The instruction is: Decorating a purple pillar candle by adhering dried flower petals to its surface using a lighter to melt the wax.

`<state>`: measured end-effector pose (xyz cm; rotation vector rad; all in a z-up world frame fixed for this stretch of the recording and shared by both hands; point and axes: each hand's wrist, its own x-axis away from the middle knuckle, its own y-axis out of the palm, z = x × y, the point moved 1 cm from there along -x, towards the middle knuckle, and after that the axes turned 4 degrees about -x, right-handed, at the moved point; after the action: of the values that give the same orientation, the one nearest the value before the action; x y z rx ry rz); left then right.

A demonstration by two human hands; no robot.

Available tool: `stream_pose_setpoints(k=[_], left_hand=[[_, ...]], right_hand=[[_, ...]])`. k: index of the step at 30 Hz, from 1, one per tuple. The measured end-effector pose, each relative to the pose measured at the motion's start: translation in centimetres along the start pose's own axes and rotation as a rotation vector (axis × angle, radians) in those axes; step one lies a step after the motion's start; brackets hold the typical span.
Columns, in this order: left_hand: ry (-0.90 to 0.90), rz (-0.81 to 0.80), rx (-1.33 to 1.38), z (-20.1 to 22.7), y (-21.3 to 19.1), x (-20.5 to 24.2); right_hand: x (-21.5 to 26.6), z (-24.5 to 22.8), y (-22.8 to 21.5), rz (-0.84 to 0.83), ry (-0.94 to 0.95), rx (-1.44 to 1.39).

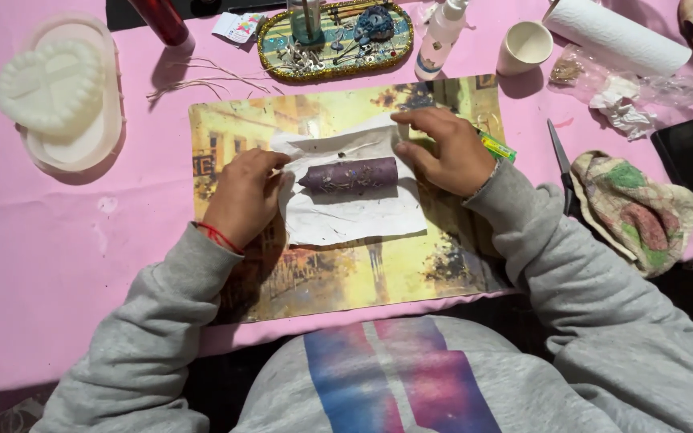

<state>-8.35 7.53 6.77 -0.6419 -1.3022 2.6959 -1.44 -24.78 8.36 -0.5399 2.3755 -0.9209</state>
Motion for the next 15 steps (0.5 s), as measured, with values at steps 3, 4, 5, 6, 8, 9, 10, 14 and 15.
stream_pose_setpoints(k=[3, 4, 5, 6, 8, 9, 10, 14, 15], left_hand=[[-0.011, -0.068, 0.035, -0.3, 0.8, 0.0], [-0.012, -0.068, 0.036, -0.6, 0.9, 0.2], [0.009, -0.078, 0.032, -0.9, 1.0, 0.4], [0.030, -0.088, 0.028, -1.2, 1.1, 0.5], [0.020, -0.130, 0.026, -1.2, 0.9, 0.7], [0.017, -0.169, 0.022, -1.3, 0.9, 0.6], [0.018, -0.170, 0.022, -1.2, 0.7, 0.5], [0.040, -0.197, 0.061, -0.9, 0.5, 0.3], [0.040, -0.206, 0.072, -0.8, 0.5, 0.4]], right_hand=[[-1.1, -0.2, 0.2, -0.037, -0.025, -0.084], [-1.1, 0.7, 0.7, -0.038, -0.024, -0.085], [-1.2, 1.5, 1.2, 0.010, -0.086, -0.003], [-1.3, 2.4, 1.6, 0.056, -0.149, 0.078], [-1.1, 3.6, 2.2, 0.060, -0.046, 0.023], [-1.0, 4.2, 2.5, 0.070, 0.054, -0.028], [-1.1, 4.0, 2.4, 0.071, 0.055, -0.028], [-1.2, 2.3, 2.1, 0.095, 0.130, -0.098], [-1.1, 1.6, 1.9, 0.103, 0.110, -0.104]])
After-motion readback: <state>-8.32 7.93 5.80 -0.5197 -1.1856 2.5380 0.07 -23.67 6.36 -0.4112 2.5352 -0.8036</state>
